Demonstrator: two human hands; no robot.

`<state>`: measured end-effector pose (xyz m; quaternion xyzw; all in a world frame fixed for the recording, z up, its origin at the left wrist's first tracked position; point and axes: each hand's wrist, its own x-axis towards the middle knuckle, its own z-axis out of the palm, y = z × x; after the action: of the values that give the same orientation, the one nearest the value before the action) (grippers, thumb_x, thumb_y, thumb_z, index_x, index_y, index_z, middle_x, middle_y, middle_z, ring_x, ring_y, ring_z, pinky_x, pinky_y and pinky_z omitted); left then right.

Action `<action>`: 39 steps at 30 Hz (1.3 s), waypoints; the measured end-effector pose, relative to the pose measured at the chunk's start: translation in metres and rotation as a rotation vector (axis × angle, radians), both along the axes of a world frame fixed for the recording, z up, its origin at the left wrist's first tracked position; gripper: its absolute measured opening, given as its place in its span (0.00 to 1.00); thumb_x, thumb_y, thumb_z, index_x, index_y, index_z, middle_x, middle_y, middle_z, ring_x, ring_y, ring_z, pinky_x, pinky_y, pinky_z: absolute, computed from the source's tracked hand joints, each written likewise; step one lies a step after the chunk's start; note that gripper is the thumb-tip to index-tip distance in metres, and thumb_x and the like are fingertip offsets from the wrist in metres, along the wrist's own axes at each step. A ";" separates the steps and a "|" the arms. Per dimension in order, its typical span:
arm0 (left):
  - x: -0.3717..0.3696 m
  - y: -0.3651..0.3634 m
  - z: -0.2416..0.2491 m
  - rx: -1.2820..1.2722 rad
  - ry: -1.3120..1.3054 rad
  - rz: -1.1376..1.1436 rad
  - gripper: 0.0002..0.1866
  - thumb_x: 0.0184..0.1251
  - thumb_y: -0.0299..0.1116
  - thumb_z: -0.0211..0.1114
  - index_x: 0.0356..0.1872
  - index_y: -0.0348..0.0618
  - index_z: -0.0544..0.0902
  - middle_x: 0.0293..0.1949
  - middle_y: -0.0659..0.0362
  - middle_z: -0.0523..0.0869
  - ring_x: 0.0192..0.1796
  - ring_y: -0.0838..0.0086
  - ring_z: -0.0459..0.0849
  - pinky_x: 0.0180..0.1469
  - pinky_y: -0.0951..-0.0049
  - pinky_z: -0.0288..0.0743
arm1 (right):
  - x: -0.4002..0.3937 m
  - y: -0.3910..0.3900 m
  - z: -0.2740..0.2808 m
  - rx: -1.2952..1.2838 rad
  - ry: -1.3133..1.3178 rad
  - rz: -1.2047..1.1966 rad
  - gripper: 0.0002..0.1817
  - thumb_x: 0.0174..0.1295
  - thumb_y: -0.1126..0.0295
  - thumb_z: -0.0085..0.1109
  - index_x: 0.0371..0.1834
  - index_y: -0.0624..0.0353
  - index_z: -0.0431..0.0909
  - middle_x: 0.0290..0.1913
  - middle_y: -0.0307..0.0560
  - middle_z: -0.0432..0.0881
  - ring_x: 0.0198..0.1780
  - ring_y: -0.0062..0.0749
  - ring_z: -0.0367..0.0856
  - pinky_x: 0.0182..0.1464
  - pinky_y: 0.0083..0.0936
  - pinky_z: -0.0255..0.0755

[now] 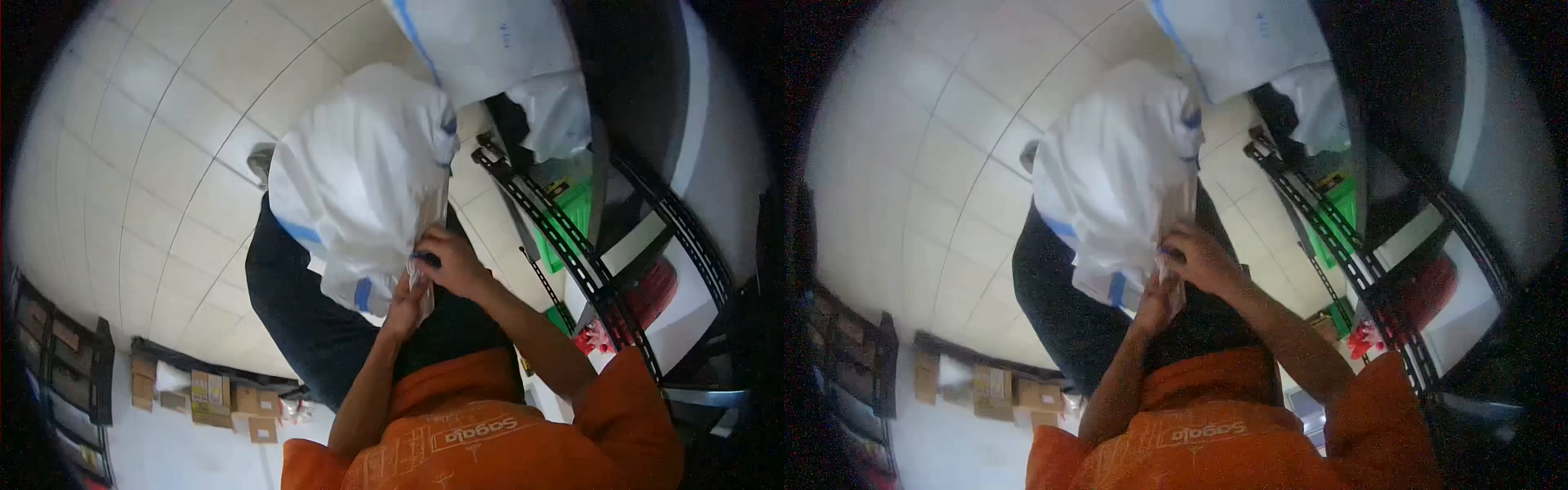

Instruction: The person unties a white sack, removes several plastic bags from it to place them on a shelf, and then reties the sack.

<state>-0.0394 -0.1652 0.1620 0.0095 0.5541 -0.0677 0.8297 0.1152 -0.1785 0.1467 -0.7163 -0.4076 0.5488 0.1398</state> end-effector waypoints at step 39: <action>0.007 -0.030 -0.014 1.122 0.111 -1.073 0.18 0.55 0.41 0.70 0.37 0.34 0.82 0.31 0.48 0.85 0.33 0.58 0.84 0.38 0.63 0.76 | -0.053 -0.154 -0.046 -0.301 0.499 -1.052 0.12 0.66 0.69 0.55 0.36 0.71 0.79 0.30 0.46 0.81 0.32 0.25 0.79 0.38 0.24 0.74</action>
<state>-0.0325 -0.1949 0.1480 0.6914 0.4658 -0.1696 0.5256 0.0622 -0.3321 0.1004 -0.6833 0.1287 0.6093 0.3812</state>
